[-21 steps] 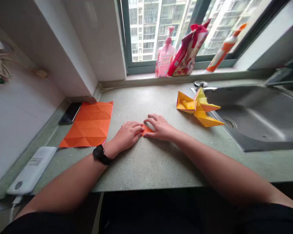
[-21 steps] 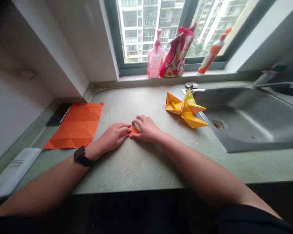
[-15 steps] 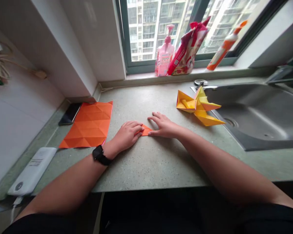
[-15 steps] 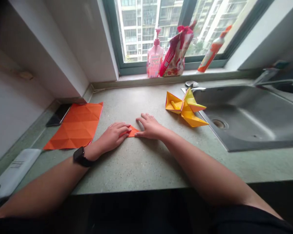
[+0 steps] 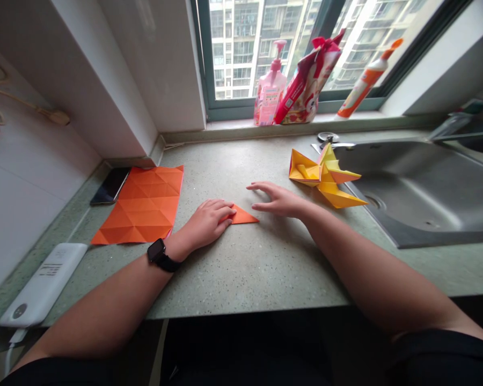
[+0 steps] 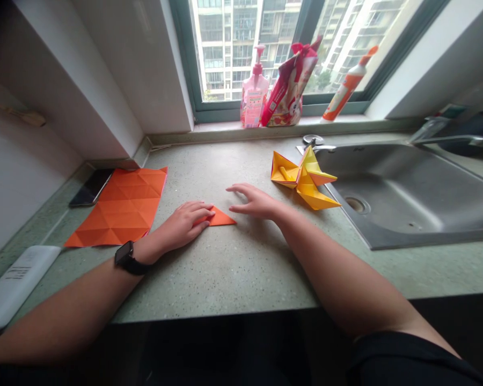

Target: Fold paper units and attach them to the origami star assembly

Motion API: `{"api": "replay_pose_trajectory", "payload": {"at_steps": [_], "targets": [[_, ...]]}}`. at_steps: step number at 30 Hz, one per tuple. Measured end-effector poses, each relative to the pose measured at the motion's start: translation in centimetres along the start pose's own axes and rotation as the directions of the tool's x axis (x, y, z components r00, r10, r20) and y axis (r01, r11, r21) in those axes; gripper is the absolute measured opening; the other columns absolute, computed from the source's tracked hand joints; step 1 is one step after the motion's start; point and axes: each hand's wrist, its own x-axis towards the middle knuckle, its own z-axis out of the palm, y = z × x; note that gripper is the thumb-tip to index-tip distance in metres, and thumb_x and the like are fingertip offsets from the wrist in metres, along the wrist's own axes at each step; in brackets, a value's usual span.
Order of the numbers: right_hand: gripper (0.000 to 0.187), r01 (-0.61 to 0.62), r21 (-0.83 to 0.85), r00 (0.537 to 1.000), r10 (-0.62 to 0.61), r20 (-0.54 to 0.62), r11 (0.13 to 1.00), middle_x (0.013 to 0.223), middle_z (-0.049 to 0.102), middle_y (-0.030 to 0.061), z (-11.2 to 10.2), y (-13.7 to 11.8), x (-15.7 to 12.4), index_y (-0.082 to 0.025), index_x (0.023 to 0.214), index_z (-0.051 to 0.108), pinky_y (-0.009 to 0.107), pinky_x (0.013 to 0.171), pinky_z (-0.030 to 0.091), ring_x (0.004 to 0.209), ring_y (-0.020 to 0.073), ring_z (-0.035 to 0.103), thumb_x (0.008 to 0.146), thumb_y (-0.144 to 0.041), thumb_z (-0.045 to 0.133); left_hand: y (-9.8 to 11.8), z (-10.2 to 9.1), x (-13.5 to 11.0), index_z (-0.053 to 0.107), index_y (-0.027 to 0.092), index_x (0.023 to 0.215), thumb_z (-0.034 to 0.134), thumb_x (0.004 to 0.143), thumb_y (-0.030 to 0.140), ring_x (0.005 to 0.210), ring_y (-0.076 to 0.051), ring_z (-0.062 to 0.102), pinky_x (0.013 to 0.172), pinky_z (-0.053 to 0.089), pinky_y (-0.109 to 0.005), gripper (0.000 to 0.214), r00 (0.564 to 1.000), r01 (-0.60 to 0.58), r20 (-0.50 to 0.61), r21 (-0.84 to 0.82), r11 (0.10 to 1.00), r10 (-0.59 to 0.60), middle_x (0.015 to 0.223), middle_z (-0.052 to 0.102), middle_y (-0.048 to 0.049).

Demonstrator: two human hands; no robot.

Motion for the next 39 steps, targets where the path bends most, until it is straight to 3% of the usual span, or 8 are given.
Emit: {"api": "replay_pose_trajectory", "payload": {"at_steps": [3, 6, 13, 22, 26, 32, 37, 39], "targets": [[0.020, 0.173, 0.060, 0.981, -0.167, -0.104, 0.983, 0.130, 0.077, 0.0098, 1.0, -1.5, 0.4, -0.030, 0.114, 0.085, 0.048, 0.113, 0.055, 0.122, 0.0269, 0.072, 0.101, -0.039, 0.073, -0.1, -0.2, 0.0, 0.073, 0.025, 0.134, 0.060, 0.109, 0.026, 0.142, -0.028, 0.062, 0.126, 0.046, -0.054, 0.028, 1.000, 0.017, -0.001, -0.028, 0.999, -0.017, 0.148, 0.072, -0.0076], [0.013, 0.293, 0.032, 0.950, -0.287, -0.124, 0.956, 0.112, 0.078, 0.0076, 2.6, -3.0, 0.4, -0.029, 0.103, 0.087, 0.042, 0.098, 0.059, 0.102, 0.0225, 0.074, 0.101, -0.035, 0.076, -0.1, -0.2, 0.0, 0.069, 0.027, 0.140, 0.063, 0.107, 0.028, 0.144, -0.028, 0.061, 0.127, 0.045, -0.054, 0.034, 0.999, 0.051, -0.002, -0.058, 0.997, -0.052, 0.149, 0.071, -0.0071], [0.012, 0.331, -0.079, 0.942, -0.335, -0.037, 0.940, 0.114, 0.078, 0.0061, 4.0, -4.1, 0.1, -0.035, 0.107, 0.089, 0.042, 0.097, 0.057, 0.103, 0.0229, 0.072, 0.099, -0.031, 0.081, -0.3, 0.0, 0.0, 0.064, 0.030, 0.147, 0.062, 0.109, 0.038, 0.154, -0.030, 0.052, 0.135, 0.030, -0.061, 0.039, 0.989, 0.145, 0.048, -0.056, 0.988, -0.142, 0.157, 0.066, -0.0070], [0.013, 0.315, -0.127, 0.948, -0.317, 0.005, 0.941, 0.115, 0.078, 0.0063, 3.7, -4.2, 0.1, -0.036, 0.107, 0.089, 0.044, 0.097, 0.056, 0.104, 0.0240, 0.071, 0.102, -0.031, 0.078, -0.8, -2.0, -1.2, 0.047, 0.029, 0.164, 0.065, 0.105, 0.059, 0.173, -0.040, 0.015, 0.138, 0.017, -0.065, 0.069, 0.897, 0.405, 0.143, 0.109, 0.908, -0.417, 0.185, 0.022, -0.0143], [0.015, 0.305, -0.108, 0.952, -0.303, 0.033, 0.946, 0.117, 0.078, 0.0066, 3.5, -4.2, 0.1, -0.038, 0.109, 0.089, 0.046, 0.098, 0.058, 0.105, 0.0255, 0.071, 0.103, -0.033, 0.076, -1.8, -2.6, -2.1, 0.046, 0.030, 0.165, 0.066, 0.104, 0.062, 0.172, -0.044, 0.012, 0.136, 0.020, -0.069, 0.072, 0.901, 0.397, 0.139, 0.119, 0.910, -0.411, 0.186, 0.018, -0.0159], [0.018, 0.275, -0.085, 0.961, -0.271, 0.055, 0.958, 0.119, 0.079, 0.0069, 3.3, -4.2, 0.1, -0.039, 0.109, 0.089, 0.049, 0.101, 0.057, 0.108, 0.0275, 0.071, 0.105, -0.039, 0.071, -3.9, -3.8, -2.9, 0.053, 0.026, 0.160, 0.076, 0.098, 0.060, 0.170, -0.045, 0.020, 0.135, 0.024, -0.068, 0.074, 0.925, 0.340, 0.134, 0.130, 0.931, -0.356, 0.182, 0.028, -0.0184], [0.018, 0.282, -0.035, 0.959, -0.281, 0.021, 0.959, 0.115, 0.078, 0.0084, 3.6, -4.1, 0.4, -0.032, 0.104, 0.089, 0.047, 0.100, 0.056, 0.106, 0.0257, 0.071, 0.104, -0.040, 0.072, -2.3, -3.6, -2.1, 0.049, 0.026, 0.164, 0.066, 0.108, 0.049, 0.167, -0.031, 0.034, 0.137, 0.028, -0.053, 0.063, 0.975, 0.210, 0.058, 0.054, 0.976, -0.213, 0.178, 0.041, -0.0130], [0.018, 0.291, -0.026, 0.957, -0.291, -0.001, 0.956, 0.112, 0.078, 0.0089, 3.7, -4.2, 0.6, -0.029, 0.102, 0.088, 0.046, 0.098, 0.056, 0.103, 0.0250, 0.071, 0.103, -0.039, 0.073, -1.1, -2.7, -1.5, 0.052, 0.026, 0.162, 0.059, 0.112, 0.047, 0.166, -0.030, 0.036, 0.139, 0.024, -0.056, 0.055, 0.987, 0.155, 0.042, 0.064, 0.986, -0.157, 0.176, 0.045, -0.0118]]}}
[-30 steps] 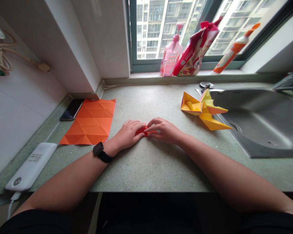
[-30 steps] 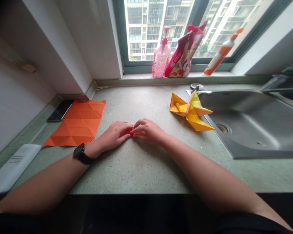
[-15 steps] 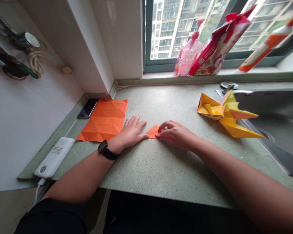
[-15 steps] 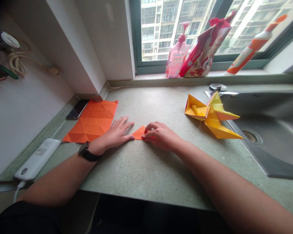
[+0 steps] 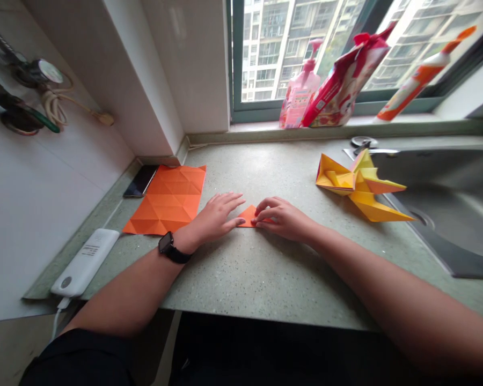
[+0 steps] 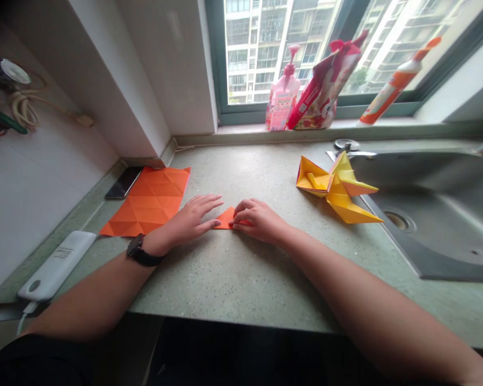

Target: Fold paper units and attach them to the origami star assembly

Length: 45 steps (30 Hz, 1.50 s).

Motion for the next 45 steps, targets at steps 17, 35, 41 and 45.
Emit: {"api": "replay_pose_trajectory", "payload": {"at_steps": [17, 35, 41, 45], "targets": [[0.061, -0.198, -0.292, 0.978, 0.208, 0.005, 0.936, 0.166, 0.057, 0.0139, 1.2, 0.9, -0.9, -0.036, 0.155, 0.068, 0.070, 0.127, 0.037, 0.155, 0.0464, 0.048, 0.100, -0.063, 0.073, -0.6, 2.6, 1.0, 0.038, 0.036, 0.173, 0.041, 0.115, 0.054, 0.173, -0.041, 0.014, 0.136, 0.009, -0.072, 0.061, 0.990, 0.025, 0.138, 0.119, 0.993, -0.042, 0.186, 0.022, -0.0085], [0.061, -0.222, -0.207, 0.957, 0.254, 0.144, 0.953, 0.177, 0.046, 0.0074, -1.8, 2.7, -2.6, -0.042, 0.158, 0.063, 0.068, 0.131, 0.035, 0.164, 0.0442, 0.037, 0.099, -0.055, 0.073, -0.5, 2.8, 0.8, 0.041, 0.035, 0.171, 0.040, 0.114, 0.045, 0.172, -0.041, 0.018, 0.135, 0.011, -0.075, 0.058, 0.992, 0.028, 0.116, 0.148, 0.989, -0.045, 0.185, 0.026, -0.0084], [0.050, -0.234, -0.132, 0.969, 0.243, 0.053, 0.963, 0.165, 0.058, 0.0113, -1.5, 2.1, -1.5, -0.036, 0.141, 0.077, 0.068, 0.131, 0.036, 0.157, 0.0401, 0.048, 0.095, -0.055, 0.080, -0.3, 2.3, 0.7, 0.045, 0.025, 0.167, 0.049, 0.112, 0.055, 0.169, -0.039, 0.027, 0.136, 0.018, -0.070, 0.063, 0.996, 0.046, 0.071, 0.092, 0.995, -0.053, 0.179, 0.038, -0.0162], [0.041, -0.194, -0.059, 0.981, 0.195, 0.000, 0.979, 0.155, 0.065, 0.0112, -0.7, 1.5, -1.2, -0.031, 0.127, 0.079, 0.063, 0.128, 0.042, 0.150, 0.0363, 0.054, 0.090, -0.045, 0.087, 0.0, 2.0, 0.6, 0.062, 0.022, 0.144, 0.063, 0.107, 0.049, 0.163, -0.037, 0.040, 0.136, 0.024, -0.067, 0.045, 1.000, 0.026, 0.013, 0.044, 0.999, -0.027, 0.171, 0.050, -0.0169]]}}
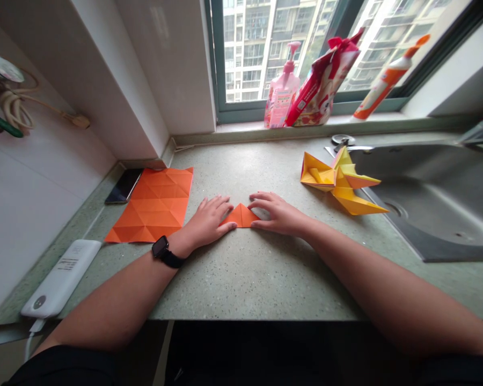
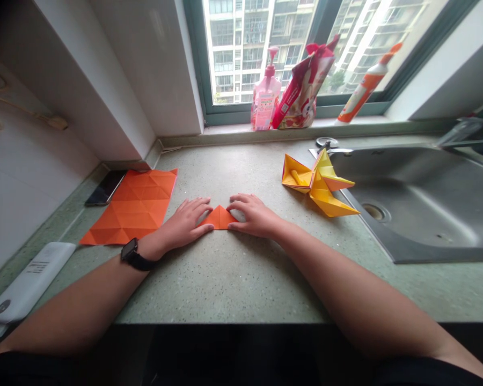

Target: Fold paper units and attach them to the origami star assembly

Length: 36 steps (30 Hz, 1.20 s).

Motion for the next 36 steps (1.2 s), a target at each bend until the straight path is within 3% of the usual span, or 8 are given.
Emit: {"api": "replay_pose_trajectory", "payload": {"at_steps": [6, 12, 16, 20, 25, 27, 30, 36], "targets": [[0.026, 0.022, 0.114, 0.999, -0.018, -0.034, 0.993, 0.144, 0.070, 0.0093, -0.3, -0.6, 0.2, -0.029, 0.113, 0.074, 0.053, 0.120, 0.050, 0.137, 0.0307, 0.064, 0.089, -0.032, 0.084, 0.3, -0.3, 0.0, 0.064, 0.024, 0.115, 0.082, 0.093, 0.032, 0.138, -0.031, 0.063, 0.126, 0.046, -0.056, 0.030, 0.991, -0.048, -0.128, -0.194, 0.980, 0.023, 0.146, 0.069, -0.0111], [0.027, 0.052, 0.159, 0.995, -0.038, -0.088, 0.986, 0.116, 0.080, 0.0064, -0.3, -1.2, 0.2, -0.027, 0.120, 0.070, 0.047, 0.101, 0.058, 0.108, 0.0265, 0.075, 0.094, -0.029, 0.078, 0.6, -0.7, 0.0, 0.063, 0.024, 0.103, 0.070, 0.099, 0.021, 0.097, -0.020, 0.074, 0.132, 0.038, -0.059, 0.008, 0.964, -0.142, -0.252, -0.240, 0.960, 0.079, 0.102, 0.077, 0.0006], [0.003, 0.248, 0.096, 0.937, -0.213, -0.277, 0.964, 0.097, 0.080, 0.0013, 0.0, -1.5, 0.3, -0.027, 0.102, 0.073, 0.054, 0.113, 0.052, 0.091, 0.0209, 0.075, 0.100, -0.025, 0.071, 0.6, -0.6, 0.0, 0.064, 0.024, 0.107, 0.067, 0.101, 0.018, 0.095, -0.019, 0.074, 0.127, 0.046, -0.056, 0.009, 0.892, -0.259, -0.431, -0.238, 0.936, 0.137, 0.103, 0.077, -0.0001], [0.009, 0.363, 0.006, 0.837, -0.323, -0.441, 0.932, 0.088, 0.075, 0.0004, -0.2, -1.8, 0.4, -0.027, 0.095, 0.073, 0.051, 0.108, 0.057, 0.082, 0.0188, 0.071, 0.103, -0.025, 0.070, 0.8, -0.7, 0.0, 0.065, 0.025, 0.114, 0.070, 0.102, 0.019, 0.102, -0.022, 0.072, 0.118, 0.054, -0.053, 0.014, 0.822, -0.327, -0.533, -0.155, 0.932, 0.200, 0.105, 0.076, -0.0023], [0.010, 0.398, -0.144, 0.757, -0.414, -0.506, 0.906, 0.091, 0.074, 0.0022, -0.5, -2.8, 0.2, -0.028, 0.093, 0.074, 0.049, 0.100, 0.061, 0.086, 0.0209, 0.070, 0.102, -0.025, 0.073, 1.3, -1.0, 0.0, 0.060, 0.024, 0.139, 0.087, 0.094, 0.035, 0.118, -0.029, 0.069, 0.102, 0.060, -0.047, 0.054, 0.783, -0.323, -0.598, -0.153, 0.934, 0.173, 0.128, 0.071, -0.0120], [0.011, 0.419, -0.191, 0.737, -0.456, -0.500, 0.888, 0.092, 0.073, 0.0018, -0.4, -3.2, 0.1, -0.029, 0.093, 0.073, 0.049, 0.103, 0.060, 0.085, 0.0204, 0.070, 0.102, -0.023, 0.072, 1.4, -1.1, 0.1, 0.065, 0.025, 0.132, 0.086, 0.096, 0.035, 0.108, -0.026, 0.072, 0.099, 0.059, -0.044, 0.043, 0.798, -0.349, -0.569, -0.167, 0.922, 0.198, 0.118, 0.075, -0.0086], [0.008, 0.429, -0.190, 0.734, -0.463, -0.497, 0.883, 0.091, 0.072, 0.0014, -0.2, -3.7, 0.0, -0.029, 0.099, 0.071, 0.048, 0.103, 0.061, 0.085, 0.0207, 0.070, 0.102, -0.021, 0.070, 1.6, -1.1, 0.1, 0.073, 0.025, 0.105, 0.079, 0.101, 0.030, 0.093, -0.021, 0.073, 0.105, 0.056, -0.044, 0.008, 0.800, -0.373, -0.551, -0.146, 0.916, 0.238, 0.098, 0.077, -0.0033], [0.012, 0.396, -0.139, 0.736, -0.404, -0.543, 0.908, 0.101, 0.074, 0.0059, -0.1, -3.9, -0.1, -0.027, 0.110, 0.069, 0.044, 0.089, 0.062, 0.092, 0.0247, 0.072, 0.100, -0.028, 0.075, 1.9, -1.3, 0.0, 0.073, 0.025, 0.092, 0.074, 0.105, 0.028, 0.092, -0.019, 0.073, 0.114, 0.054, -0.046, 0.013, 0.762, -0.406, -0.586, -0.102, 0.908, 0.275, 0.092, 0.079, -0.0014]]}}
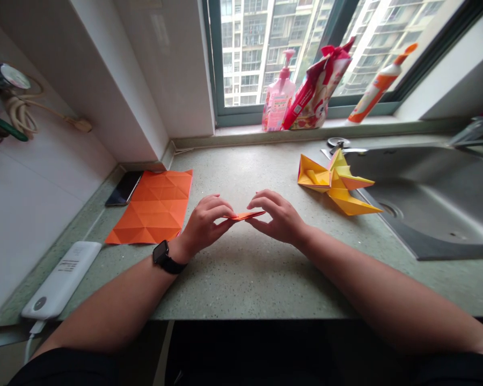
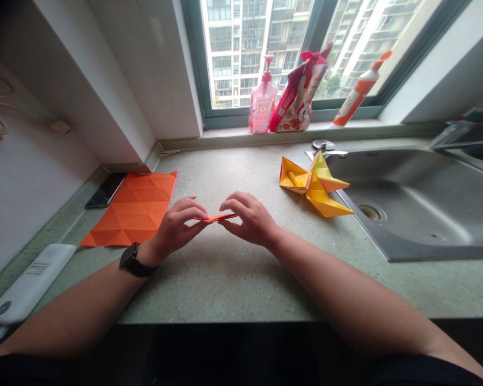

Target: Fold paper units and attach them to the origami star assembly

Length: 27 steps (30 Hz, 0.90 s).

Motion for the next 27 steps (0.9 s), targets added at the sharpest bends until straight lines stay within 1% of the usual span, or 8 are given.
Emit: {"api": "replay_pose_trajectory", "payload": {"at_steps": [2, 5, 7, 11, 14, 17, 22, 27], "targets": [[0.004, 0.026, -0.001, 0.999, -0.026, 0.028, 1.000, 0.096, 0.075, 0.0036, 0.0, 0.0, 0.1, -0.028, 0.103, 0.070, 0.044, 0.095, 0.061, 0.089, 0.0227, 0.071, 0.101, -0.026, 0.073, 0.2, 0.1, 0.1, 0.073, 0.025, 0.093, 0.076, 0.104, 0.027, 0.091, -0.019, 0.073, 0.113, 0.054, -0.045, 0.012, 0.999, -0.032, -0.005, 0.009, 0.999, 0.032, 0.093, 0.080, -0.0007], [0.011, 0.054, -0.024, 0.998, -0.053, 0.043, 0.998, 0.091, 0.076, 0.0009, 0.1, -0.1, 0.3, -0.029, 0.092, 0.072, 0.046, 0.102, 0.059, 0.084, 0.0200, 0.070, 0.102, -0.023, 0.072, 0.5, 0.2, 0.2, 0.075, 0.025, 0.103, 0.079, 0.102, 0.027, 0.094, -0.019, 0.074, 0.112, 0.055, -0.045, 0.005, 0.998, -0.051, -0.028, 0.036, 0.998, 0.052, 0.099, 0.081, -0.0020], [0.014, 0.062, -0.046, 0.997, -0.061, 0.040, 0.997, 0.091, 0.077, 0.0007, 0.1, -0.2, 0.3, -0.029, 0.089, 0.072, 0.046, 0.102, 0.059, 0.083, 0.0194, 0.070, 0.102, -0.023, 0.071, 0.7, 0.3, 0.2, 0.075, 0.025, 0.108, 0.081, 0.100, 0.026, 0.095, -0.019, 0.074, 0.112, 0.056, -0.045, 0.010, 0.997, -0.063, -0.047, 0.051, 0.997, 0.066, 0.102, 0.082, -0.0028], [0.015, 0.081, -0.065, 0.996, -0.079, 0.039, 0.995, 0.090, 0.077, 0.0006, 0.1, -0.5, 0.4, -0.028, 0.088, 0.073, 0.045, 0.102, 0.059, 0.083, 0.0191, 0.069, 0.103, -0.023, 0.071, 1.2, 0.1, 0.3, 0.076, 0.027, 0.098, 0.081, 0.101, 0.024, 0.092, -0.017, 0.074, 0.112, 0.056, -0.045, 0.006, 0.993, -0.110, -0.029, 0.056, 0.992, 0.112, 0.098, 0.081, 0.0002], [0.014, 0.079, -0.062, 0.997, -0.077, 0.025, 0.995, 0.091, 0.077, 0.0010, 0.1, -0.4, 0.4, -0.028, 0.090, 0.074, 0.045, 0.102, 0.059, 0.084, 0.0194, 0.070, 0.103, -0.023, 0.072, 1.4, -0.1, 0.3, 0.075, 0.027, 0.095, 0.079, 0.102, 0.024, 0.091, -0.016, 0.073, 0.112, 0.057, -0.046, 0.008, 0.993, -0.114, -0.030, 0.039, 0.993, 0.115, 0.096, 0.080, 0.0010], [0.015, 0.061, -0.063, 0.998, -0.060, 0.011, 0.996, 0.090, 0.078, 0.0011, 0.0, 0.1, 0.3, -0.028, 0.089, 0.075, 0.045, 0.101, 0.059, 0.084, 0.0200, 0.070, 0.103, -0.026, 0.073, 1.4, -0.3, 0.2, 0.074, 0.026, 0.095, 0.078, 0.102, 0.024, 0.091, -0.016, 0.072, 0.111, 0.058, -0.046, 0.009, 0.995, -0.087, -0.051, -0.006, 0.996, 0.086, 0.096, 0.078, 0.0002], [0.016, 0.015, -0.063, 1.000, -0.014, 0.016, 0.998, 0.089, 0.080, 0.0017, -0.6, 1.8, 0.2, -0.028, 0.087, 0.078, 0.046, 0.097, 0.058, 0.084, 0.0214, 0.072, 0.103, -0.030, 0.075, 1.1, -0.6, 0.2, 0.072, 0.024, 0.093, 0.078, 0.102, 0.025, 0.092, -0.017, 0.071, 0.108, 0.059, -0.046, 0.012, 0.995, -0.016, -0.096, -0.076, 0.997, 0.009, 0.097, 0.075, -0.0016], [0.013, -0.033, -0.006, 0.999, 0.033, 0.022, 0.999, 0.093, 0.081, 0.0017, -1.0, 2.6, 0.1, -0.029, 0.090, 0.078, 0.048, 0.101, 0.057, 0.086, 0.0217, 0.074, 0.102, -0.030, 0.075, 0.9, -0.8, 0.4, 0.072, 0.023, 0.092, 0.079, 0.102, 0.030, 0.091, -0.018, 0.071, 0.092, 0.062, -0.038, 0.014, 0.989, 0.069, -0.120, -0.147, 0.987, -0.087, 0.097, 0.073, -0.0032]]}}
